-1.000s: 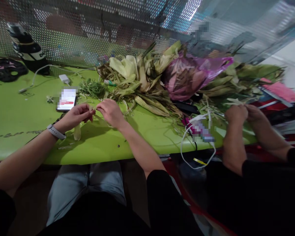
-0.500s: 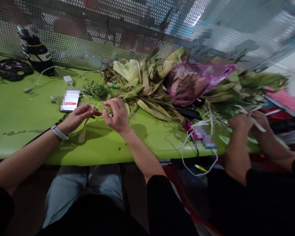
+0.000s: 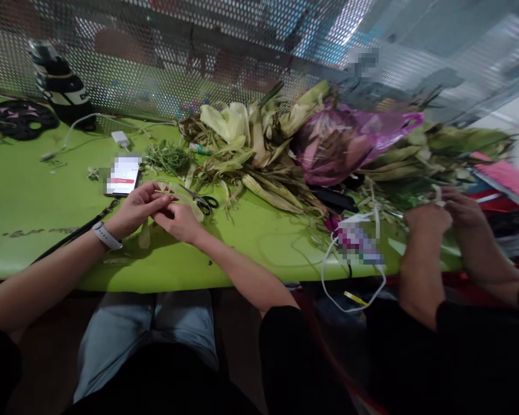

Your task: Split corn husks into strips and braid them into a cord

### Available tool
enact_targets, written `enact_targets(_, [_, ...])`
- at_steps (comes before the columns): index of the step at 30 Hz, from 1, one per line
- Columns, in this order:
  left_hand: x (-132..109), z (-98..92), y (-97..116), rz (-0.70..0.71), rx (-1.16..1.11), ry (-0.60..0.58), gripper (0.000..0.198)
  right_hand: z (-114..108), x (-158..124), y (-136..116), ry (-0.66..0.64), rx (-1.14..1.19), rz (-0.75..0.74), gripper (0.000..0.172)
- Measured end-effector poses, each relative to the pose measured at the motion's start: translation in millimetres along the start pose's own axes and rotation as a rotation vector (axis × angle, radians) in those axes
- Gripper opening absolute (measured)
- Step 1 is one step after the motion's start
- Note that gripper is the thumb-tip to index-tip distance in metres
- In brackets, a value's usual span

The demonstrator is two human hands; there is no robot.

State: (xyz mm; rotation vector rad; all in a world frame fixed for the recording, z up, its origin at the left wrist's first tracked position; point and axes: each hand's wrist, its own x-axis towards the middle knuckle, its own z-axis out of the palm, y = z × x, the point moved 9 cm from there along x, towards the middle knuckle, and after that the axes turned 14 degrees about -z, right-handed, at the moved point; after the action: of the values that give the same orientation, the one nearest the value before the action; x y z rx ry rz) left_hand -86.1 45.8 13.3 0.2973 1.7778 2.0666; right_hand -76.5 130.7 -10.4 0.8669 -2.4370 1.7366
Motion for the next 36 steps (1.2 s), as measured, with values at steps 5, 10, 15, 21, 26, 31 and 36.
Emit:
enact_targets(5, [-4, 4.9, 5, 0.027, 0.002, -0.035, 0.032, 14, 2, 4, -0.023, 0.369, 0.040, 0.033])
enact_targets(10, [-4, 6.5, 5, 0.017, -0.043, -0.050, 0.032, 13, 1, 2, 0.004, 0.424, 0.069, 0.034])
enact_targets(15, [-1, -4.4, 1, 0.010, -0.028, 0.058, 0.030, 12, 0, 5, -0.011, 0.400, 0.068, 0.022])
enact_targets(21, [-4, 1.3, 4, -0.032, 0.016, 0.016, 0.028, 12, 0, 8, -0.063, 0.339, 0.085, 0.025])
enact_targets(26, [-3, -3.8, 4, -0.042, 0.059, 0.073, 0.026, 15, -1, 4, -0.148, 0.361, 0.080, 0.021])
enact_targets(31, [-3, -3.4, 2, -0.033, 0.088, 0.065, 0.024, 16, -4, 3, -0.235, 0.372, 0.085, 0.024])
enact_targets(36, [-2, -4.5, 4, 0.002, 0.111, 0.076, 0.025, 15, -5, 5, -0.255, 0.363, 0.108, 0.021])
